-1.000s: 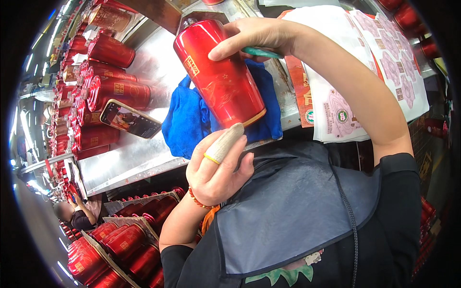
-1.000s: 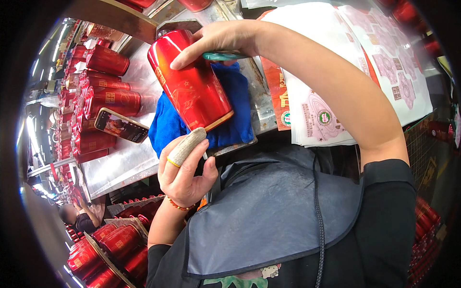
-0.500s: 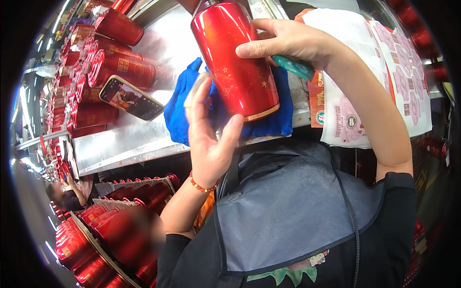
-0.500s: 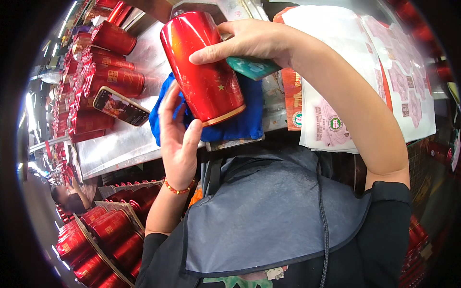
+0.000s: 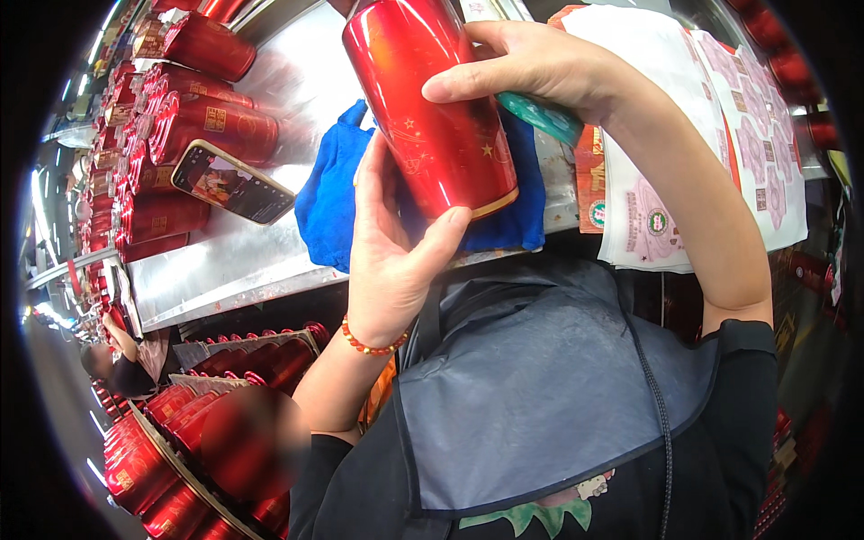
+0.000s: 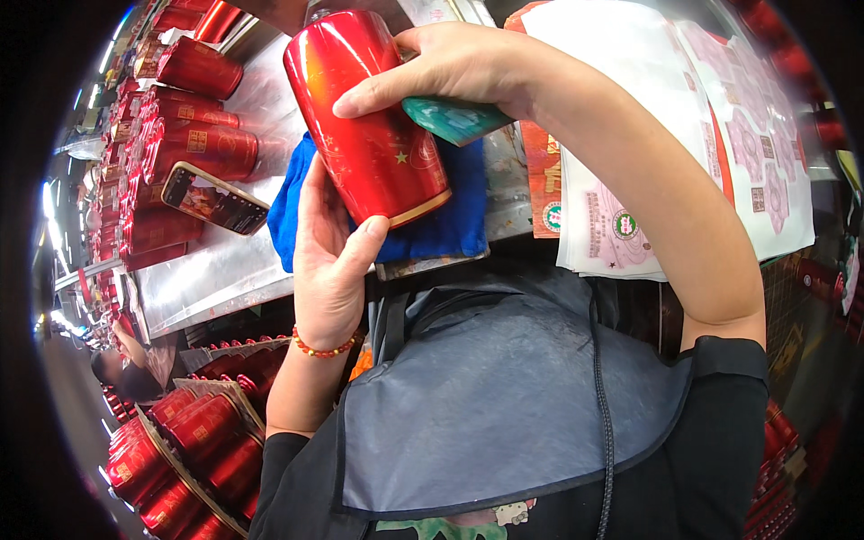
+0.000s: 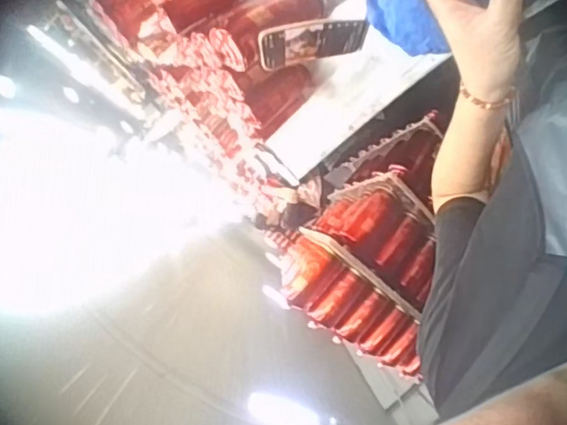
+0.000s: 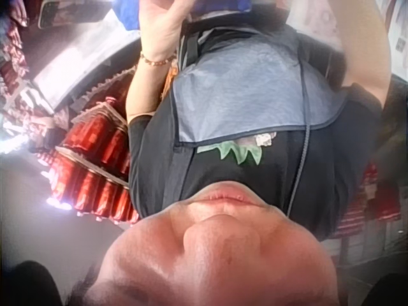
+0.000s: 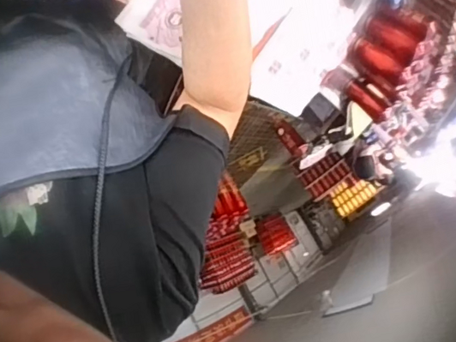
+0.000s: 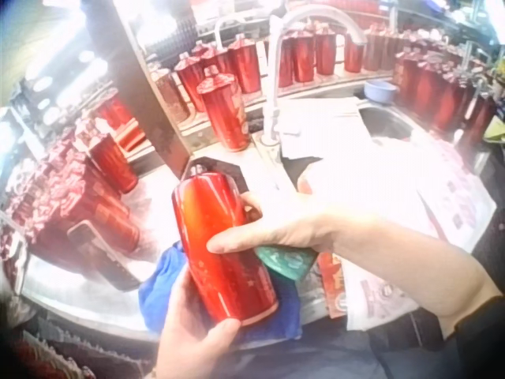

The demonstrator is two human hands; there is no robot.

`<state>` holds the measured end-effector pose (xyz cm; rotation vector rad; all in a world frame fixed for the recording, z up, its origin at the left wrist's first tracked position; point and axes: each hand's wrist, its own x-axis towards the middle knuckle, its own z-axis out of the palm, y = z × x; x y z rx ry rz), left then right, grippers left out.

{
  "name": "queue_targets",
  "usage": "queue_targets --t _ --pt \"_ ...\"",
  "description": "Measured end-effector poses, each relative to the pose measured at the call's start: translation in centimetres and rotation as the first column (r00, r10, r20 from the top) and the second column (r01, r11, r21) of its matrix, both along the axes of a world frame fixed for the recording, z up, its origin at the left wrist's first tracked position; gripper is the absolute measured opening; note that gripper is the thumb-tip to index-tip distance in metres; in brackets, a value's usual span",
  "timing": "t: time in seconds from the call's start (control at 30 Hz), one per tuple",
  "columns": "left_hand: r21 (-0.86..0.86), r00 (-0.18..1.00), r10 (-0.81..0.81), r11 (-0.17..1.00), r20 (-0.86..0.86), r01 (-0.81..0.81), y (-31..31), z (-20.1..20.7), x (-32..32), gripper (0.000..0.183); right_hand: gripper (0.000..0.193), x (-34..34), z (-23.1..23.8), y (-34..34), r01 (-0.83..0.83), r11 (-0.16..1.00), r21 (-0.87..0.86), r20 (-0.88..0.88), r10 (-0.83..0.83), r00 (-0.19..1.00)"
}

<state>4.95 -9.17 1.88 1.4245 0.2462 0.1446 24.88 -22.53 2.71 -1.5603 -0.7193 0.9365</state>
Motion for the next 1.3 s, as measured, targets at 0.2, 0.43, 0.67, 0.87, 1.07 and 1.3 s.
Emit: queue_targets --t 0.2,0.43,0.67,0.87,1.07,1.3 --pt "0.023 1.000 -0.001 1.000 -0.029 0.002 0.2 0.1 0.1 0.092 0.101 -0.3 0.1 0.1 -0.002 1.000 0.018 -0.008 0.002 1.000" --pt "0.036 1.000 0.017 0.999 -0.005 -0.016 1.2 -0.5 -0.3 0.096 0.104 0.1 -0.2 -0.1 0.017 1.000 0.025 0.004 -0.017 1.000" --pt "0.742 0.984 -0.022 0.660 0.178 -0.120 0.4 -0.9 -0.7 0.101 0.104 -0.5 0.5 0.8 0.120 0.980 -0.162 0.296 -0.067 0.953" --pt "0.744 0.969 -0.131 0.664 0.209 -0.071 2.7 -3.6 -0.6 0.090 0.108 -0.1 -1.0 0.0 0.152 0.988 0.037 0.302 -0.156 0.940" --pt "0.784 0.978 -0.192 0.618 0.081 0.056 3.6 -3.6 -0.9 0.090 0.096 -2.1 -0.9 -3.7 0.095 0.995 0.012 0.081 -0.096 0.992" --pt "0.554 0.991 -0.130 0.828 0.027 0.094 3.6 -2.6 -1.1 0.091 0.095 -4.8 -1.0 -5.3 0.097 0.995 -0.009 -0.075 -0.097 0.992"
